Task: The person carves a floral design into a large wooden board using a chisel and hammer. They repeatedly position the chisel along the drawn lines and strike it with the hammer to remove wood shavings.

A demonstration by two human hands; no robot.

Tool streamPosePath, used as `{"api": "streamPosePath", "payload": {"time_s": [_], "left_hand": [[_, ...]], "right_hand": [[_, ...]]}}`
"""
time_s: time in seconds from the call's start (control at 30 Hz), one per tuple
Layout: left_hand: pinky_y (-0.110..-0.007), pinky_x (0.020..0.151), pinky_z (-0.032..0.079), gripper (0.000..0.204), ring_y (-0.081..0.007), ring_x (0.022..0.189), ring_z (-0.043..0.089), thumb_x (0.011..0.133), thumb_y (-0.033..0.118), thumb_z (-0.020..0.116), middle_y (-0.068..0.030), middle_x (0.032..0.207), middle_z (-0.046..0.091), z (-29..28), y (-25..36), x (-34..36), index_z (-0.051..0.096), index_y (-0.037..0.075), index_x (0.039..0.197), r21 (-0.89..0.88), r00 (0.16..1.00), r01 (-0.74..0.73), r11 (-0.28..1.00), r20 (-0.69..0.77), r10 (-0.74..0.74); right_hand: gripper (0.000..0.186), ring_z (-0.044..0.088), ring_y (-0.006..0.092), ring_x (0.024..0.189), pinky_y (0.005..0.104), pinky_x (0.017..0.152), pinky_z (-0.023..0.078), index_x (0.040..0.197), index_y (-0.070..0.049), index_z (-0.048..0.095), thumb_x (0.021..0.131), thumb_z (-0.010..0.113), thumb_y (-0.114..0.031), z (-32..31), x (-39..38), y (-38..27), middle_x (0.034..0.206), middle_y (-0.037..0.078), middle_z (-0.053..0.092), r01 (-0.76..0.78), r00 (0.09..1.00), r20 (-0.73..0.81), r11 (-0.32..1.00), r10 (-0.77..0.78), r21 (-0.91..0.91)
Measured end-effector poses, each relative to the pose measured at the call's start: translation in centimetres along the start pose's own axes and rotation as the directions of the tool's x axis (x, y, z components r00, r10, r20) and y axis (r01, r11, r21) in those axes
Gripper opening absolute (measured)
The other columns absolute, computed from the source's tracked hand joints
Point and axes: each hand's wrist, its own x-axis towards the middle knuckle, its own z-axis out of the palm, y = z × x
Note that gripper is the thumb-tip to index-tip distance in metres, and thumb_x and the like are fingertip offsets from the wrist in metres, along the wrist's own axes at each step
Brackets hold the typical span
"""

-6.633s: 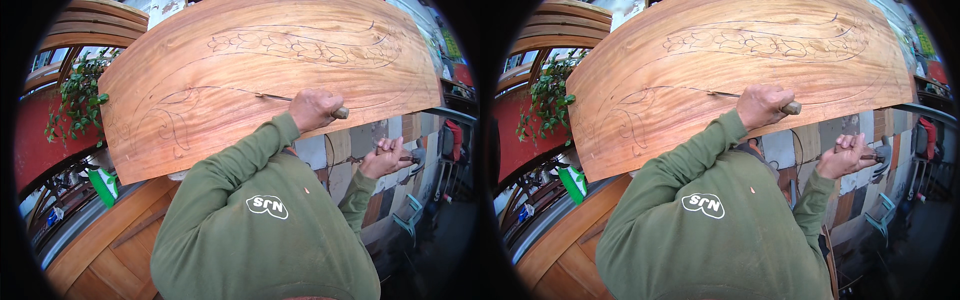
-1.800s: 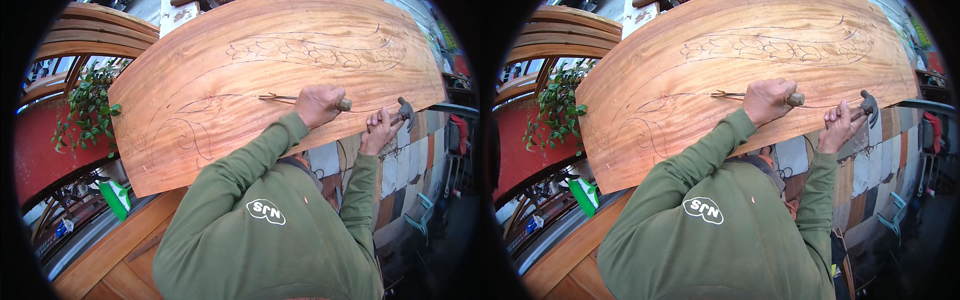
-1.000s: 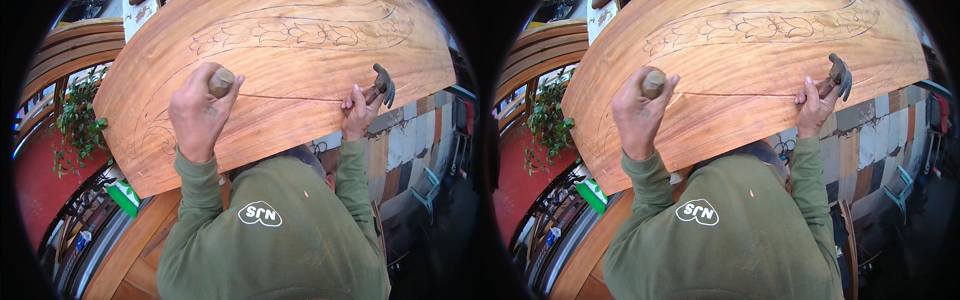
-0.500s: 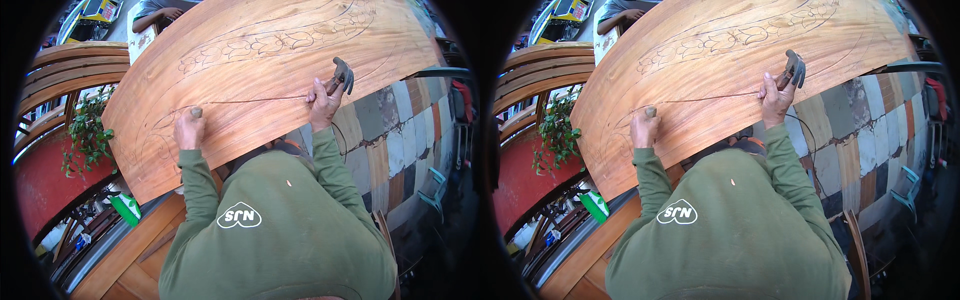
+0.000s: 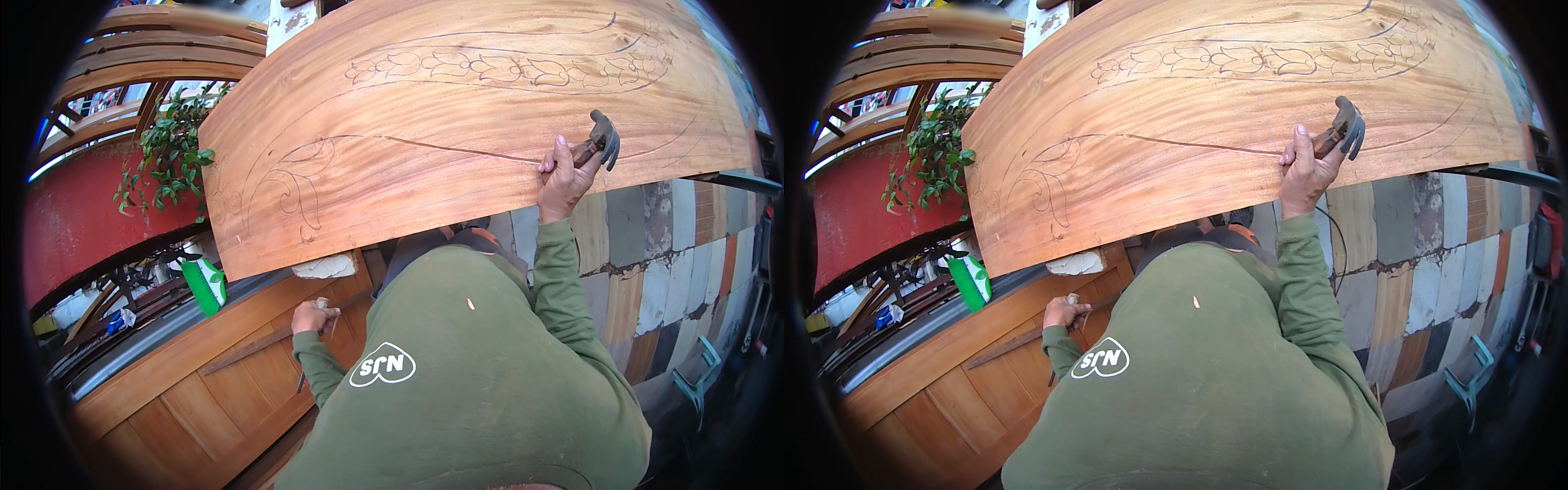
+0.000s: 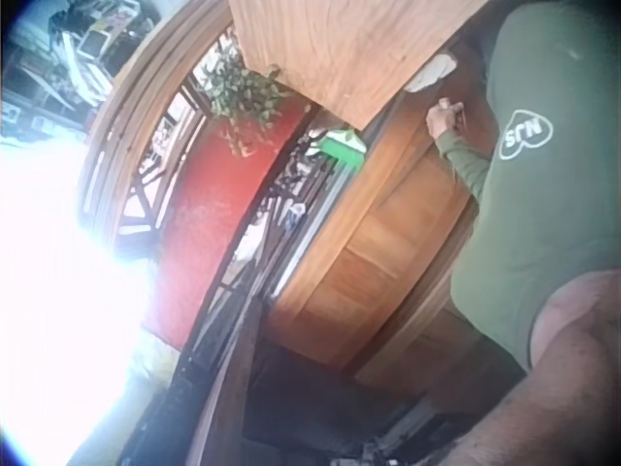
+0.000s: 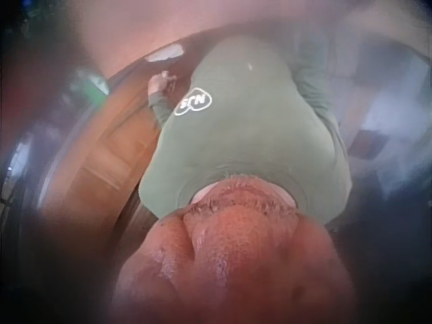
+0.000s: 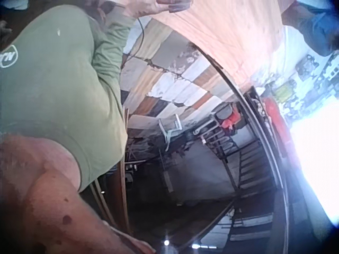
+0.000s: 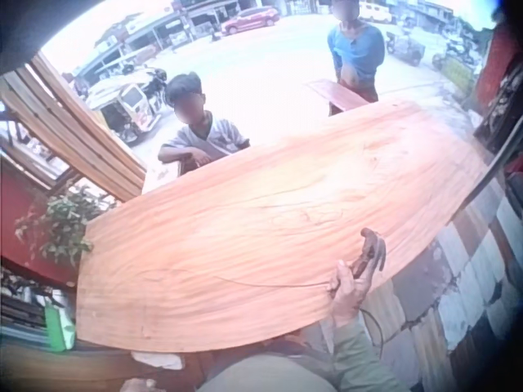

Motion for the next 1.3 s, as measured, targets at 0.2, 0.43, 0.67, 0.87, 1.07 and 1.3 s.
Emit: {"api": "streamPosePath", "payload": {"time_s": [0.2,0.43,0.67,0.87,1.07,1.3], "left_hand": [[-0.033,0.051,0.051,0.040,-0.0131,0.051,0.065,0.084,0.039,0.092,-0.0071,0.064,0.070,-1.9,6.2,-5.7,0.076,0.004,0.089,-0.174,0.995,-0.104,0.979,-0.025,0.101],[-0.041,0.066,0.058,0.046,-0.0317,0.070,0.075,0.085,0.041,0.089,-0.0147,0.078,0.076,-5.1,15.2,-7.2,0.077,0.009,0.115,0.138,0.585,-0.720,0.680,-0.405,0.702],[-0.050,0.066,0.055,0.096,-0.0412,0.075,0.073,0.082,0.043,0.090,-0.0225,0.080,0.073,-3.2,21.5,-2.4,0.047,0.013,0.162,0.296,0.318,-0.881,0.368,-0.204,0.926],[-0.052,0.065,0.054,0.102,-0.0425,0.074,0.073,0.083,0.045,0.089,-0.0241,0.077,0.071,-4.4,22.0,-0.6,0.040,0.010,0.166,0.293,0.260,-0.922,0.253,-0.016,0.966],[-0.049,0.065,0.055,0.095,-0.0403,0.077,0.074,0.083,0.045,0.088,-0.0209,0.081,0.074,-6.4,22.0,0.6,0.047,0.013,0.163,0.263,0.174,-0.952,0.157,0.042,0.984],[-0.046,0.066,0.053,0.079,-0.0362,0.075,0.073,0.084,0.038,0.090,-0.0196,0.083,0.073,-6.5,22.3,0.7,0.061,0.009,0.151,0.048,0.136,-0.989,0.139,-0.076,0.988]], "right_hand": [[0.037,0.050,0.0109,0.059,0.0280,0.052,0.048,0.129,-0.014,0.048,0.101,0.071,-0.006,-0.8,0.6,0.9,0.084,0.001,0.051,0.002,1.000,0.023,0.999,-0.001,-0.038],[0.043,0.049,0.0100,0.058,0.0269,0.051,0.046,0.142,-0.014,0.048,0.105,0.070,-0.016,0.4,0.1,0.1,0.079,0.000,0.049,0.010,1.000,0.020,0.995,-0.008,-0.100],[0.067,0.051,0.0090,0.057,0.0275,0.052,0.048,0.166,-0.017,0.041,0.106,0.071,-0.021,0.8,-5.8,-1.6,0.079,-0.003,0.054,0.095,0.984,0.180,0.856,-0.003,-0.508],[0.081,0.073,0.0201,0.074,0.0347,0.063,0.056,0.166,-0.025,0.045,0.094,0.082,-0.027,3.5,-13.9,-1.7,0.087,0.004,0.072,0.529,0.752,0.619,0.353,0.227,-0.772],[0.077,0.070,0.0316,0.074,0.0451,0.062,0.056,0.163,-0.034,0.046,0.094,0.073,-0.051,6.1,-14.6,-1.1,0.084,0.011,0.066,0.706,0.585,0.706,0.177,0.399,-0.686],[0.079,0.068,0.0307,0.076,0.0450,0.066,0.056,0.165,-0.032,0.043,0.094,0.076,-0.039,7.4,-15.2,-1.7,0.083,0.010,0.061,0.718,0.600,0.675,0.082,0.431,-0.691]]}}
